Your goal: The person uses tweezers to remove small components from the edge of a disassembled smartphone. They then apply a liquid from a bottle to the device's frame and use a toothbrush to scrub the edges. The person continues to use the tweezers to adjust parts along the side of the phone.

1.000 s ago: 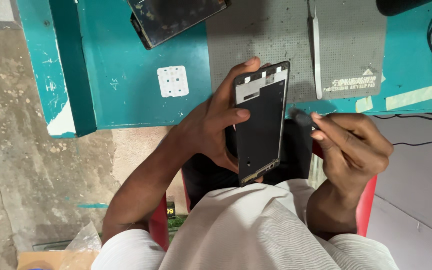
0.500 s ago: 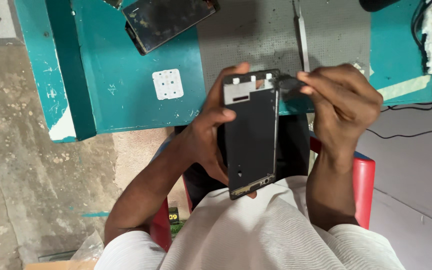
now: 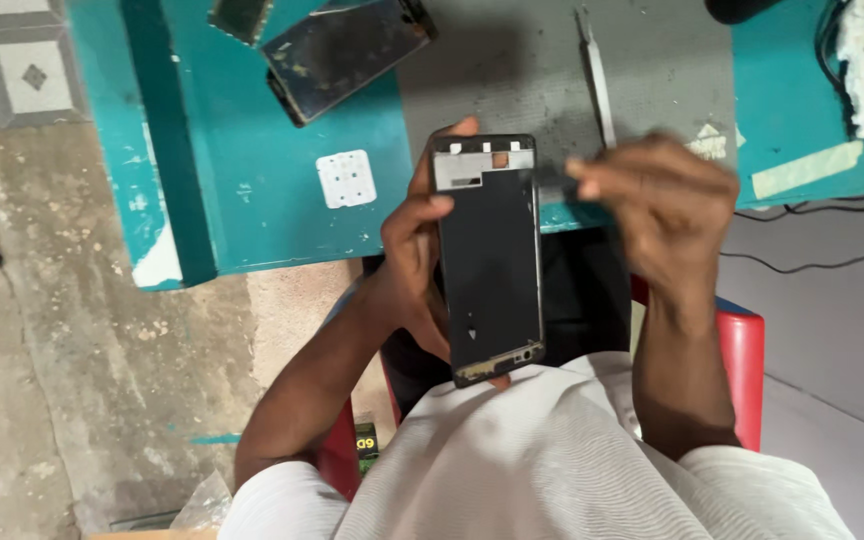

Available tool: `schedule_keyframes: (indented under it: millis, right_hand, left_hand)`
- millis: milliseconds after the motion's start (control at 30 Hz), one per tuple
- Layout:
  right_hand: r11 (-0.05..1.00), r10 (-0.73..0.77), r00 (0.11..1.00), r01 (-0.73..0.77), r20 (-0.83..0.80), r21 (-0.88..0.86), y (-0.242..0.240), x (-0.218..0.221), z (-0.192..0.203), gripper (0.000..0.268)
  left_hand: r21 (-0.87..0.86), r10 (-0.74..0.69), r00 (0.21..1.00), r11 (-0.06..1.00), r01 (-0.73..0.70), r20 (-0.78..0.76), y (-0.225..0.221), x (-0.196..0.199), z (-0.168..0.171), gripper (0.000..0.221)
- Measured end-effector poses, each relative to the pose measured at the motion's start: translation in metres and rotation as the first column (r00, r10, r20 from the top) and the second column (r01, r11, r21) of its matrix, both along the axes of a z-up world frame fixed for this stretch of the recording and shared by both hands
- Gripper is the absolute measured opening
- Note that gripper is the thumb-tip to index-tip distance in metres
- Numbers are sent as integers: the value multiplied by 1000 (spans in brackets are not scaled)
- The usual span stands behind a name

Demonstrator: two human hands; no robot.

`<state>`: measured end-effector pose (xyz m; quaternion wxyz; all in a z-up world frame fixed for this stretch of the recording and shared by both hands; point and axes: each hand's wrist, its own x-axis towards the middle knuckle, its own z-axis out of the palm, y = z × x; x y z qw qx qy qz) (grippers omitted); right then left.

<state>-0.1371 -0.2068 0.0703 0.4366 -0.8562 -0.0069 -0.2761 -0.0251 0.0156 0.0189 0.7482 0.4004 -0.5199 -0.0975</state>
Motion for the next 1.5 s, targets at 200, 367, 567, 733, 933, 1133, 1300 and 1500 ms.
schedule_keyframes:
  millis: [200, 367, 567, 733, 933, 1133, 1300, 1500]
  right_hand:
    - [998, -2, 999, 0, 40, 66, -3, -8, -15, 26]
    - [995, 77, 997, -78, 30, 66, -16, -1, -16, 26]
    - [991, 110, 992, -114, 61, 65, -6, -11, -13, 29]
    - [981, -6, 998, 19, -67, 194, -6, -1, -7, 33]
    - [996, 34, 999, -35, 15, 76, -2, -10, -16, 27]
    - [931, 190, 982, -174, -21, 320, 2, -14, -9, 40]
    - [982, -8, 999, 18, -53, 186, -5, 2, -16, 30]
    - [987, 84, 996, -86, 20, 132, 5, -4, -1, 31]
  left_hand:
    - [10, -5, 998, 1000, 4, 64, -7, 0, 6, 143]
    - [2, 12, 998, 1000, -12, 54, -5, -1, 9, 144]
    - [-12, -2, 999, 1000, 2, 54, -7, -2, 9, 143]
    - [-22, -19, 998, 1000, 18, -55, -5, -4, 7, 140]
    - [14, -2, 1000, 1000, 2, 23, -7, -3, 4, 142]
    - [-3, -60, 996, 998, 60, -61, -4, 0, 4, 141]
    - [-12, -40, 997, 999, 40, -61, -9, -12, -1, 141]
    - [19, -47, 998, 999, 47, -36, -8, -2, 6, 141]
